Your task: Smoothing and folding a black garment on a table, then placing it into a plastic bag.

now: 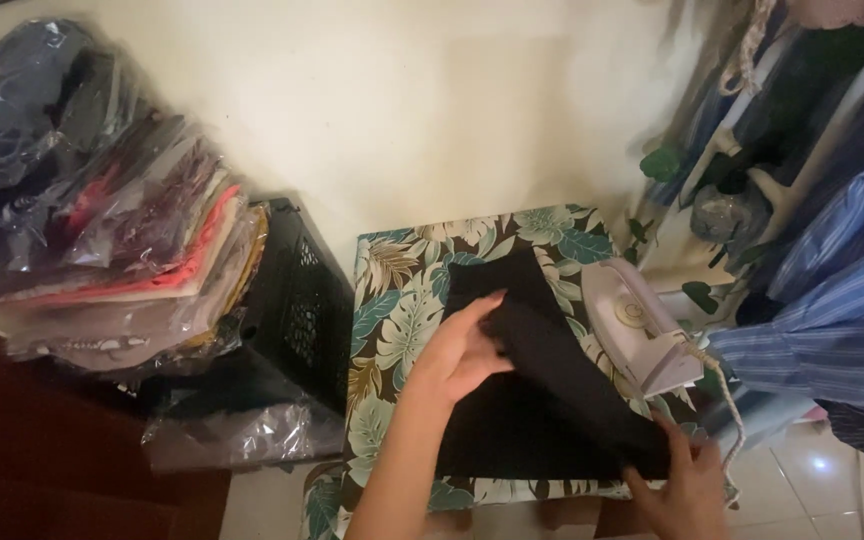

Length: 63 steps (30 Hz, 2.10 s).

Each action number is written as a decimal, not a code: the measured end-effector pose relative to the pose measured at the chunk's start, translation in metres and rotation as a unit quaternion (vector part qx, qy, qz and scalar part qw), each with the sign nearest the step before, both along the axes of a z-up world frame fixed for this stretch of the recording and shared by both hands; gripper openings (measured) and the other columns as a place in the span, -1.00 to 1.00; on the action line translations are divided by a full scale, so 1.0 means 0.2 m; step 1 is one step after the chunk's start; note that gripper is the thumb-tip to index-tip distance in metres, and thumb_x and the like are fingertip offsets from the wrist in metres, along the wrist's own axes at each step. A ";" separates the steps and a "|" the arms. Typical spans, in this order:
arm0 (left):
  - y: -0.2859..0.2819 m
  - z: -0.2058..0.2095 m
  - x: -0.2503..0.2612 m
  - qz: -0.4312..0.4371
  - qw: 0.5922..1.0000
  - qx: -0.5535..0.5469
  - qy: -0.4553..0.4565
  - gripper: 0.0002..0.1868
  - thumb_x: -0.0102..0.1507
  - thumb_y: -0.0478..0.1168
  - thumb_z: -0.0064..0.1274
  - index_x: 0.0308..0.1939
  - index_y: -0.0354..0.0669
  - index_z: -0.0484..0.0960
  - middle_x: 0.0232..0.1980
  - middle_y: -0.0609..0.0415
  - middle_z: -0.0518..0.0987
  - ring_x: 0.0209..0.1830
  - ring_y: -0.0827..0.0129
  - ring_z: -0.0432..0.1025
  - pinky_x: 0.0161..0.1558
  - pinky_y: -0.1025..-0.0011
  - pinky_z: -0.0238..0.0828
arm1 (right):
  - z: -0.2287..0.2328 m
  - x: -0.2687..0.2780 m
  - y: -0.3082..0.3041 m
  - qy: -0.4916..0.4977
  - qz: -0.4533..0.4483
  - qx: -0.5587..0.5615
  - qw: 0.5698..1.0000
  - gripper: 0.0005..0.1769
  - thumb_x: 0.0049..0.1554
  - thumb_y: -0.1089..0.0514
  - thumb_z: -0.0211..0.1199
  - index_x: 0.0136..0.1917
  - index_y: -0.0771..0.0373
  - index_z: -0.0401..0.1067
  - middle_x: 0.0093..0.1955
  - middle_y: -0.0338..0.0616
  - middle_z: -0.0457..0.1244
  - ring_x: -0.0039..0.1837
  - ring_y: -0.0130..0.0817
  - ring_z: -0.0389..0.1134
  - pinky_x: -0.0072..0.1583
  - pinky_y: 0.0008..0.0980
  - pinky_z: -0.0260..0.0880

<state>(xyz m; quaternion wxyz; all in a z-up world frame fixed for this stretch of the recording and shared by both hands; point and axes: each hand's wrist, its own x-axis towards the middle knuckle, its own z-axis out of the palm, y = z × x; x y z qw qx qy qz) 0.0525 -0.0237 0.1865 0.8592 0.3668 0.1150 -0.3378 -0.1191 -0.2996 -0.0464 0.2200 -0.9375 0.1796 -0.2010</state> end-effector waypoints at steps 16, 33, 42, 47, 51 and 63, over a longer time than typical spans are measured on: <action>-0.22 0.11 0.04 0.000 0.970 -0.229 0.082 -0.48 0.40 -0.24 -0.09 0.43 -0.19 0.20 0.47 -0.55 0.16 0.53 -0.45 0.00 0.14 -0.69 0.08 | 0.08 0.00 -0.03 -0.041 -0.068 0.088 0.993 -0.63 0.23 -0.02 0.18 0.20 0.20 0.52 -0.02 0.12 0.39 0.10 0.12 0.40 0.11 0.02 0.36; 0.03 0.08 0.00 -0.005 0.986 -0.169 0.003 -0.93 0.39 -0.24 -0.03 -0.17 -0.09 0.42 -0.18 -0.17 0.63 -0.18 0.03 0.54 0.19 -0.78 0.03 | 0.25 -0.02 0.63 -0.129 0.120 0.010 0.984 -0.22 -0.03 -0.03 0.43 0.39 0.30 0.29 0.28 0.04 0.22 0.33 -0.01 0.25 0.34 -0.07 0.25; 0.07 -0.01 0.03 -0.004 0.981 -0.192 -0.012 -0.89 0.39 -0.22 -0.04 -0.21 -0.13 0.52 -0.07 -0.17 0.65 0.06 -0.13 0.52 0.25 -0.72 0.03 | 0.20 0.05 0.60 -0.087 0.009 -0.121 0.989 -0.38 0.06 -0.23 0.28 0.31 0.06 0.41 0.07 -0.11 0.25 0.10 -0.03 0.26 0.09 -0.09 0.25; 0.09 -0.01 0.03 0.006 0.986 -0.166 -0.023 -0.80 0.43 -0.17 -0.14 -0.01 -0.22 0.48 0.05 -0.27 0.61 0.18 -0.22 0.46 0.33 -0.61 0.05 | 0.21 0.07 0.53 -0.111 0.064 -0.062 0.990 -0.66 0.11 0.06 0.33 0.16 0.12 0.53 0.00 -0.16 0.29 0.00 -0.10 0.32 0.05 -0.13 0.33; 0.10 0.01 0.02 0.015 0.984 -0.177 -0.024 -0.80 0.42 -0.17 -0.11 -0.01 -0.24 0.50 -0.09 -0.18 0.64 0.07 -0.12 0.51 0.32 -0.62 0.06 | 0.50 0.08 0.58 -0.038 0.069 0.093 0.993 -0.33 -0.05 -0.26 0.47 0.11 0.23 0.38 0.01 -0.07 0.31 -0.03 -0.22 0.39 0.00 -0.22 0.43; 0.22 0.06 0.00 0.041 0.999 0.007 -0.016 -0.62 0.34 -0.08 -0.14 0.15 -0.22 0.39 0.17 -0.22 0.47 0.28 -0.05 0.33 0.40 -0.13 0.25 | 0.39 0.17 0.43 -0.116 0.062 0.273 0.953 -0.86 0.14 0.18 0.22 0.01 0.11 0.42 0.06 -0.25 0.46 0.02 -0.39 0.52 0.13 -0.37 0.44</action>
